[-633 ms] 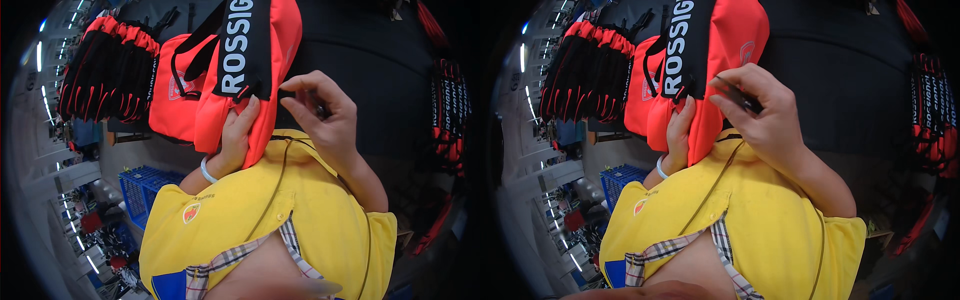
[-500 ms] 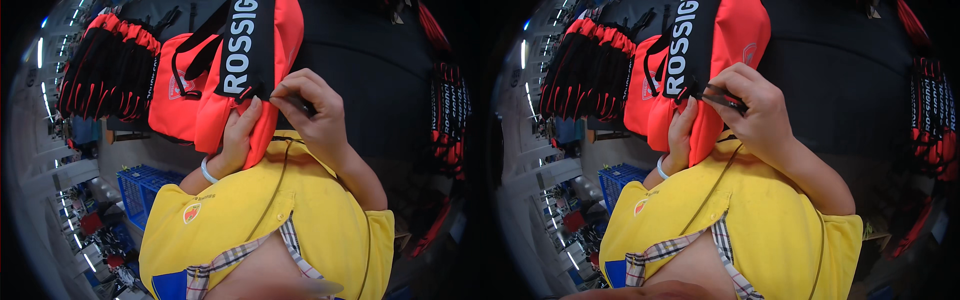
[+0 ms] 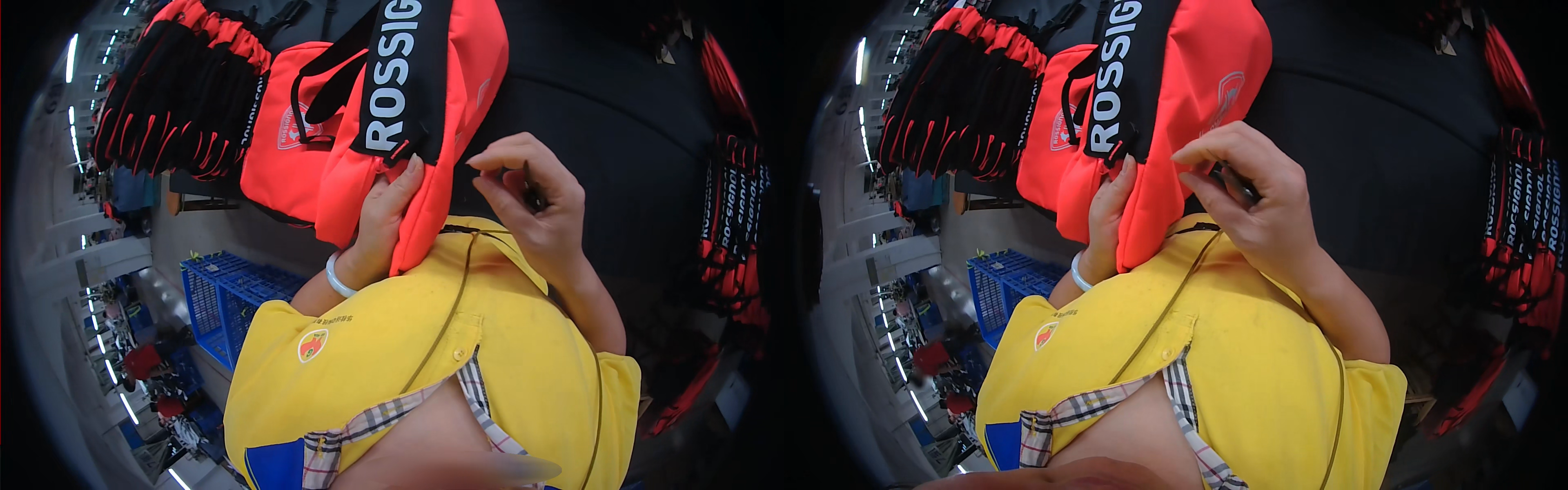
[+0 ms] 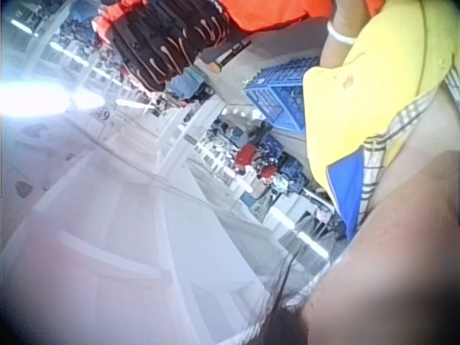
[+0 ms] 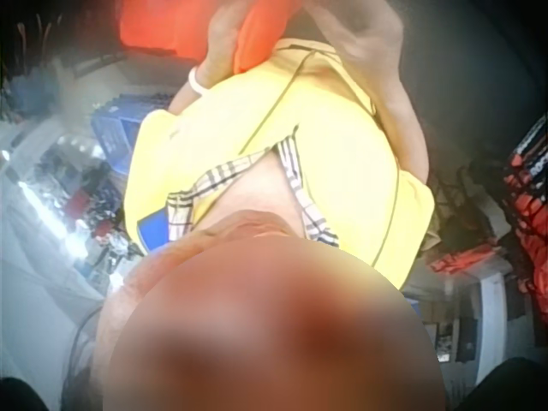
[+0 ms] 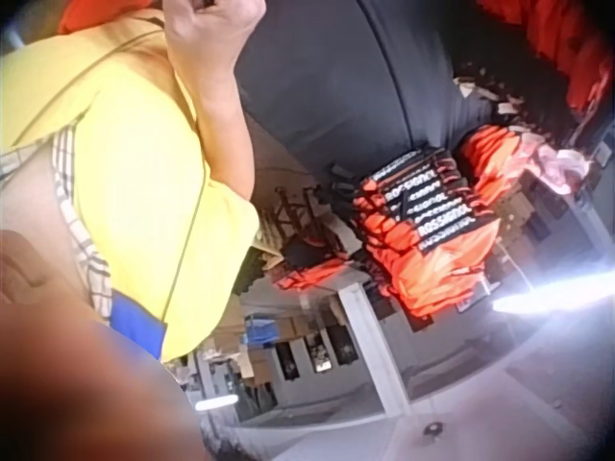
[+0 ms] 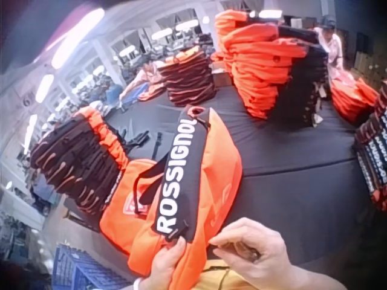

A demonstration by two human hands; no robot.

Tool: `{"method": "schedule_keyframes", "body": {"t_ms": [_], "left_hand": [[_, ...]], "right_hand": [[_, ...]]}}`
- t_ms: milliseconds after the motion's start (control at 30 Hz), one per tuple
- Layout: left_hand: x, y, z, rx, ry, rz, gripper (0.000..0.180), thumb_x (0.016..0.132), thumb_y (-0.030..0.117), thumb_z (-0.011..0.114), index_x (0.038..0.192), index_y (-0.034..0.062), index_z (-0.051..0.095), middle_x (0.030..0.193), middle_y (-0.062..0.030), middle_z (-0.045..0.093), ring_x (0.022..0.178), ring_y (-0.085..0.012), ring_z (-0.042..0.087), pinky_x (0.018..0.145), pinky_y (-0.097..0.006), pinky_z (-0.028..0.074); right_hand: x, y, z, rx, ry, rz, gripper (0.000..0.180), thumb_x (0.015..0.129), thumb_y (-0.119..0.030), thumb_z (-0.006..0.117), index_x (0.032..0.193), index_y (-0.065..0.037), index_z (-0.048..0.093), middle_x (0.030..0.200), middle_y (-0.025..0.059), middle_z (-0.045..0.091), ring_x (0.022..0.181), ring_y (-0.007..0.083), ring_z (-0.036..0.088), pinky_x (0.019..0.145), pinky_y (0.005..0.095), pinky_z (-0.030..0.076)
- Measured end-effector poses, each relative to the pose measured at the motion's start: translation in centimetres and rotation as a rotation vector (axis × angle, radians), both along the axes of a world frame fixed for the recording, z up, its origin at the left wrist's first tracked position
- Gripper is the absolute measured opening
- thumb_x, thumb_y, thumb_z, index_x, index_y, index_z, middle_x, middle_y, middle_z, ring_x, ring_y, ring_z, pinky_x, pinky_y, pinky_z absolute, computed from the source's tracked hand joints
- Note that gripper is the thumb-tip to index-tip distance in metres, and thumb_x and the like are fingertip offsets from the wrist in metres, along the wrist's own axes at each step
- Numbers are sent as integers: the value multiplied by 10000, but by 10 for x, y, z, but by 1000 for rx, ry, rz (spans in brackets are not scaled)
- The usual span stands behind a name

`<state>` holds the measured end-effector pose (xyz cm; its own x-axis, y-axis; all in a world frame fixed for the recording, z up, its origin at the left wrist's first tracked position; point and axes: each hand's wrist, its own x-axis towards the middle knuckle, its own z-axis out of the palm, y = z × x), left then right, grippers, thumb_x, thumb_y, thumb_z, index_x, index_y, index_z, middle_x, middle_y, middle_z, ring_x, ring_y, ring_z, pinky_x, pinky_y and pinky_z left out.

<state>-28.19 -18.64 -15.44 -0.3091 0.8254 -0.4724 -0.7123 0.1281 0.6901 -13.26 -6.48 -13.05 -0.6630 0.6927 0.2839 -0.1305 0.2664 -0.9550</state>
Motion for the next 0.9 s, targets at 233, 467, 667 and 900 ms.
{"method": "schedule_keyframes", "body": {"t_ms": [233,467,667,900], "left_hand": [[-8,-2,-16,145,3,-47,402,1035,335,394,1130,-14,569,1017,-98,657,882,-137,651,758,-241,516],[-7,2,11,58,194,-141,388,886,233,670,1173,29,509,1010,-39,582,914,-108,576,797,-249,465],[-4,7,20,86,129,-108,481,846,163,676,1249,-3,472,1090,-93,592,987,-160,597,879,-284,484],[-5,7,9,115,176,-78,475,849,141,679,1252,-9,476,1119,-89,591,1001,-153,593,878,-287,483]], "right_hand": [[-24,5,-1,260,28,1,138,770,11,726,871,-7,634,832,87,591,670,146,602,572,245,467],[3,20,0,212,-228,108,184,812,-65,724,905,-25,570,738,94,556,611,201,604,543,276,473],[0,2,11,363,-208,-161,282,768,-179,782,907,-39,581,680,66,588,572,187,610,533,280,489],[-6,-1,11,649,-243,-219,208,737,-130,766,840,-61,598,682,49,615,591,207,628,498,297,466]]}}
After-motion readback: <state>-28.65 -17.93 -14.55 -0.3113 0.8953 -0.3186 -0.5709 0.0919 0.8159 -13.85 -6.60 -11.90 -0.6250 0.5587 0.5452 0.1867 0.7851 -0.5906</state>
